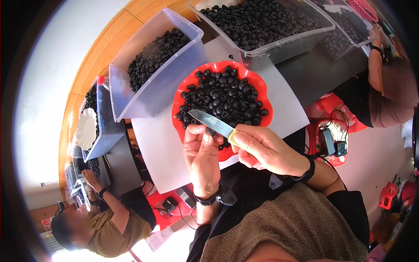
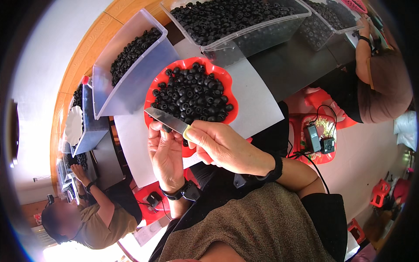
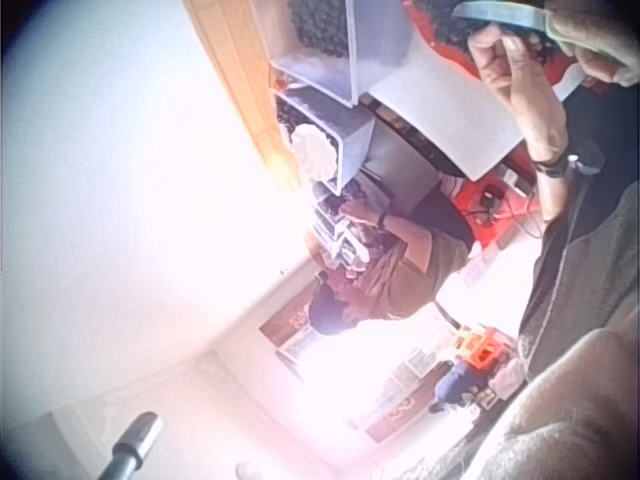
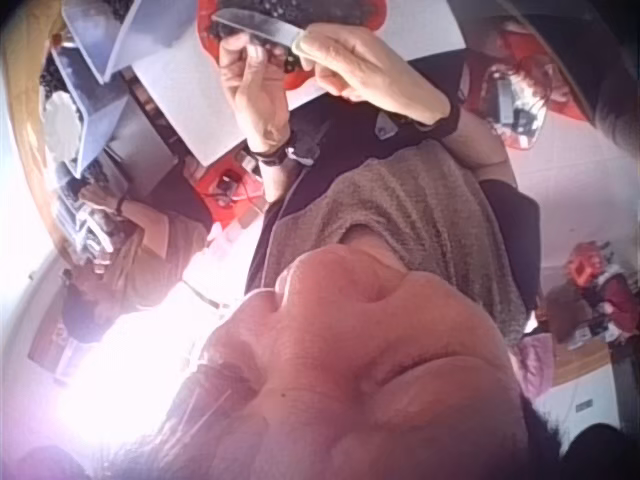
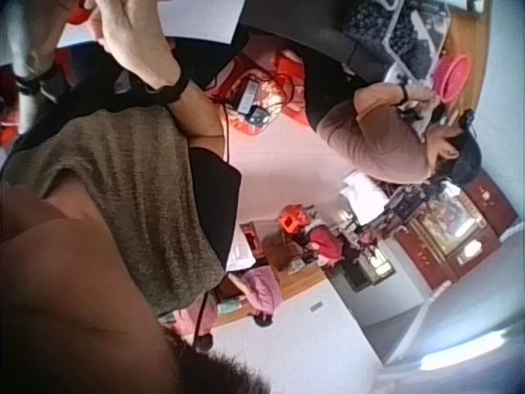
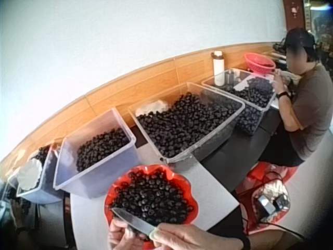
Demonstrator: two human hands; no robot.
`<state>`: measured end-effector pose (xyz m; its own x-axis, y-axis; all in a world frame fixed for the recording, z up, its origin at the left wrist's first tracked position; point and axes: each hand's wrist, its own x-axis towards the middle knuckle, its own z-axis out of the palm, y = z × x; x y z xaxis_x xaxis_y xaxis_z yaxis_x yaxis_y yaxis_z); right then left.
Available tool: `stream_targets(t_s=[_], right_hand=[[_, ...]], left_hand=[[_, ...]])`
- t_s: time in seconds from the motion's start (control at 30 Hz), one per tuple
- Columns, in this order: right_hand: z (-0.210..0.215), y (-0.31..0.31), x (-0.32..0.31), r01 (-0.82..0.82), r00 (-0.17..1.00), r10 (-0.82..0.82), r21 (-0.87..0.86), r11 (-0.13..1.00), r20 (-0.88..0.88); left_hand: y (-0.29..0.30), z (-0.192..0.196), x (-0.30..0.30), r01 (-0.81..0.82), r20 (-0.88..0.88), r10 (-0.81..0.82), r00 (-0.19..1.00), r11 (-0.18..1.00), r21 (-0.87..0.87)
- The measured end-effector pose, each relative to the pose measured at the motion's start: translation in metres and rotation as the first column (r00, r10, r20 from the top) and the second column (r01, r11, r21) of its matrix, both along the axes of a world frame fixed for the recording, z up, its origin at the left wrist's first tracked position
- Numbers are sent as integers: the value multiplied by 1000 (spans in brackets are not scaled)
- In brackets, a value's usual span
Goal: Using a small knife to trim or pit black fruit (likely olives or large berries) and placing them into a central bowl at a processing table.
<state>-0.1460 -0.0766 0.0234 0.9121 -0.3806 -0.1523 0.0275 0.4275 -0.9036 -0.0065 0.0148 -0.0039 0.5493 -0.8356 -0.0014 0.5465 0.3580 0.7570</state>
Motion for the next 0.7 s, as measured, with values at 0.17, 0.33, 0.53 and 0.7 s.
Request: stream_targets(t_s=[0.17,0.33,0.53,0.7], right_hand=[[1,0,0,-39,999,38,65,997,18],[4,4,3,-90,996,90,82,993,7],[3,16,7,-129,990,129,7,992,48],[11,-2,-2,62,998,-61,-40,997,6]], left_hand=[[0,2,-1,-5,50,5,999,1000,6],[-5,10,-6,-42,166,23,986,992,116],[-7,6,-6,76,33,-77,996,997,30],[-2,1,0,22,-17,-21,1000,999,32]])
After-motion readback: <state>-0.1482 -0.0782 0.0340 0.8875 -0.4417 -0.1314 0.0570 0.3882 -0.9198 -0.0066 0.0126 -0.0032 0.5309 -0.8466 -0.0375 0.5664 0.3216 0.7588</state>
